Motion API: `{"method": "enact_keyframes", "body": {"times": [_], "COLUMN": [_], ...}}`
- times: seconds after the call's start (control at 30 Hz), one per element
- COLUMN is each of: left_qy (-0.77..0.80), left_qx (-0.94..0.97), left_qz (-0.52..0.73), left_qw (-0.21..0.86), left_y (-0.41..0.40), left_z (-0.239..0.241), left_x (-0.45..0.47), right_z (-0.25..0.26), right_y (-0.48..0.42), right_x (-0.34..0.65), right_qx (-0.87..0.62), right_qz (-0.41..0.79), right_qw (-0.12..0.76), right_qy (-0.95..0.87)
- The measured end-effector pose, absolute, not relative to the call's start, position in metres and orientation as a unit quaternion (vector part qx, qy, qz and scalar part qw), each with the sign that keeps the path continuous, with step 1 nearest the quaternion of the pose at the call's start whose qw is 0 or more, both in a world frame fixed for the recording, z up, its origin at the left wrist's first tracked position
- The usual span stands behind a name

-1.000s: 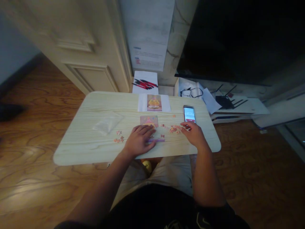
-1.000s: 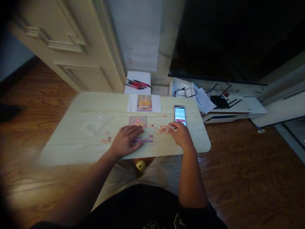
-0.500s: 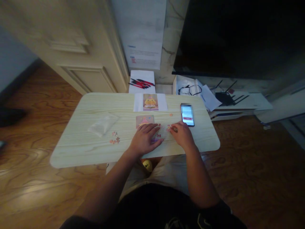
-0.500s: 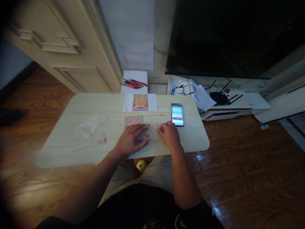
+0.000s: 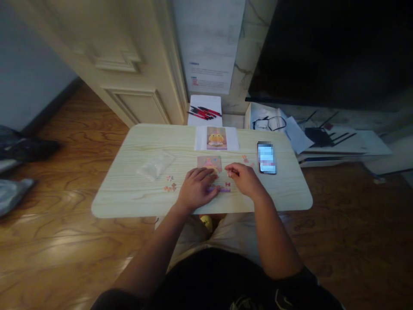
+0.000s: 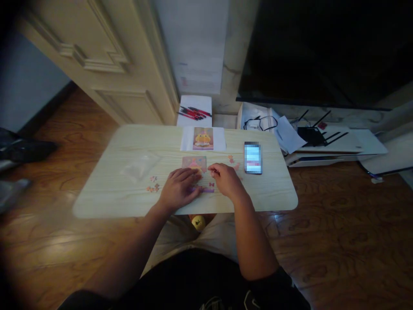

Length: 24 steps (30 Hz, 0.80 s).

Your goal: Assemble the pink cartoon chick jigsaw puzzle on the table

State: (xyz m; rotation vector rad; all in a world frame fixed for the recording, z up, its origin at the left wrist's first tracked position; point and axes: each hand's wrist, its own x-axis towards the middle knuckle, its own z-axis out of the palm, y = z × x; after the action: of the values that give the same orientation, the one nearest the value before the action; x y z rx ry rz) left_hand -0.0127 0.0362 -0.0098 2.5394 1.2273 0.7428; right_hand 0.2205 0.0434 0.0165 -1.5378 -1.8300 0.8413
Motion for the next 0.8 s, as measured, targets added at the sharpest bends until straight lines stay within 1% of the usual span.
{"method": "enact_keyframes", "body": {"times": [0.07, 0.23, 0.4, 0.67, 0.8], "left_qy": [0.415, 0.412, 0.41, 0.405, 0.405], "left_qx": [0.865, 0.869, 0.871, 0.872, 0.872], "left_qz": [0.257, 0.25, 0.245, 0.253, 0.253], "left_qw": [0.113, 0.114, 0.117, 0.11, 0.107], "left_y": [0.035, 0.034, 0.034, 0.034, 0.035], "left_z": [-0.011, -0.011, -0.01, -0.011, -0.014], "left_x": [-0.013, -0.014, -0.013, -0.013, -0.014], "right_z": [0.014, 0.011, 0.008, -0.003, -0.004], "right_y": [0.049, 0.056, 0.055, 0.058, 0.056], "right_x": [0.211, 0.199, 0.2, 0.203, 0.2], "right_qx": [-0.59, -0.594, -0.597, -0.625, -0.635], "right_qz": [0.33, 0.305, 0.356, 0.298, 0.302], "right_qw": [0.288, 0.247, 0.275, 0.293, 0.3], "right_qy": [-0.679, -0.702, -0.664, -0.66, -0.644]}}
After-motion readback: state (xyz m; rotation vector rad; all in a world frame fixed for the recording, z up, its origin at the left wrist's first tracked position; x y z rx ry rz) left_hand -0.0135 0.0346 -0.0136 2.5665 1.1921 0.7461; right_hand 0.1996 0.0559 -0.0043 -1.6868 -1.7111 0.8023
